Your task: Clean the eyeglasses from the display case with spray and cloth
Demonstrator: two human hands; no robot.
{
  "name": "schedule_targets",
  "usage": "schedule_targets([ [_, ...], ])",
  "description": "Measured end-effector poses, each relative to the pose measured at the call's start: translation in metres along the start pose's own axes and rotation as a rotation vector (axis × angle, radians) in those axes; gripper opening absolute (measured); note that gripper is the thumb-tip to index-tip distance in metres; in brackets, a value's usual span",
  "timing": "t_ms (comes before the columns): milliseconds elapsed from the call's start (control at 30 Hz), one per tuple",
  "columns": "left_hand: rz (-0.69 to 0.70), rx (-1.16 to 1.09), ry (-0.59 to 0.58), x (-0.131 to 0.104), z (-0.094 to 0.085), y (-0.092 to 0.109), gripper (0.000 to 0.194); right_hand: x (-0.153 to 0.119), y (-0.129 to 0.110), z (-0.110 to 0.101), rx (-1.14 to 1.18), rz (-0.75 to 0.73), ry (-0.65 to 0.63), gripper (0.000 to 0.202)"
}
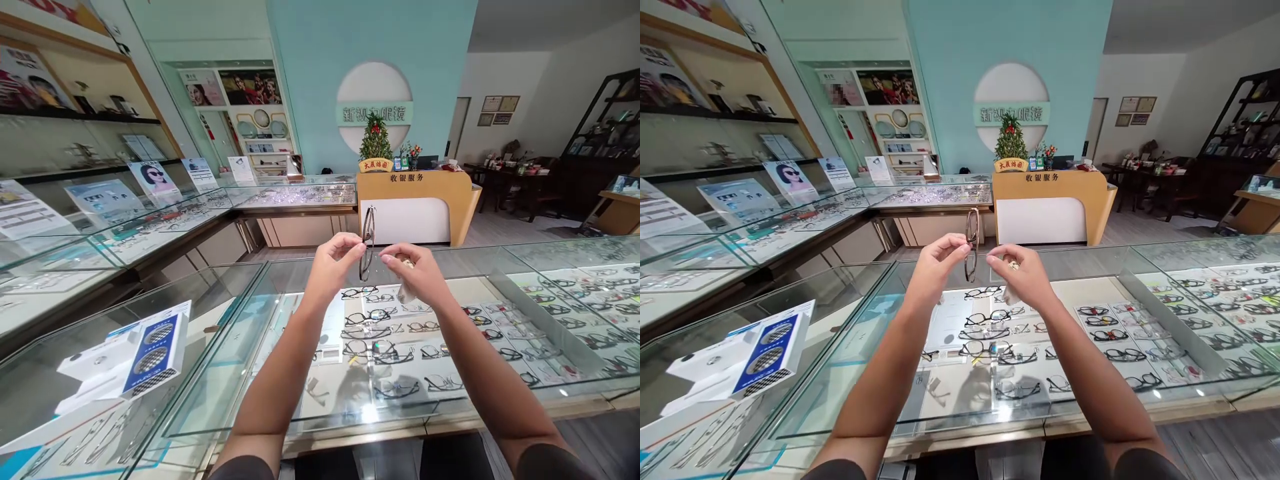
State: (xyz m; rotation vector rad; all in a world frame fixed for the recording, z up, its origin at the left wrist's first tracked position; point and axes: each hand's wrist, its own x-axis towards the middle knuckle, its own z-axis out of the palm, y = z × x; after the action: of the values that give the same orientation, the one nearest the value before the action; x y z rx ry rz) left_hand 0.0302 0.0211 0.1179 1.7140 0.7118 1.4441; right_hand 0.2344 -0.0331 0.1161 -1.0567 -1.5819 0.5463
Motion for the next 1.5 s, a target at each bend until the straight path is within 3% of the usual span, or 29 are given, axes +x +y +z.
schedule_targets([
  [167, -0.042, -0.141, 0.035, -0.005, -0.001, 0.004, 0.028, 0.016, -0.016, 0.014, 0.067, -0.073, -0.011, 0.029],
  [400, -0.046, -0.132, 0.018, -0.005, -0.008, 0.001, 0.029, 0.021, -0.012, 0.019, 0.134, -0.001, -0.099, 0.028],
  [833, -0.056, -0.134, -0.052, -0.003, -0.008, -0.004, 0.028, 0.024, -0.010, 0.004, 0.099, 0.023, -0.147, 0.028],
  [967, -0.029, -0.059, -0.011, -0.001, -0.016, -0.006, 0.024, 0.023, -0.005, -0.009, -0.046, -0.016, 0.008, 0.025],
  [1167, -0.026, 0.073, -0.083, 0.002, -0.034, -0.005, 0.018, 0.024, 0.005, -0.024, -0.442, -0.273, 0.397, 0.021],
  [1367, -0.053, 0.090, -0.129, 0.005, -0.037, 0.007, 0.015, 0.033, 0.018, -0.024, -0.650, -0.472, 0.556, 0.023],
  [1500, -0.076, 0.013, -0.060, 0.005, -0.034, 0.007, 0.020, 0.032, 0.017, -0.012, -0.622, -0.531, 0.626, 0.017],
])
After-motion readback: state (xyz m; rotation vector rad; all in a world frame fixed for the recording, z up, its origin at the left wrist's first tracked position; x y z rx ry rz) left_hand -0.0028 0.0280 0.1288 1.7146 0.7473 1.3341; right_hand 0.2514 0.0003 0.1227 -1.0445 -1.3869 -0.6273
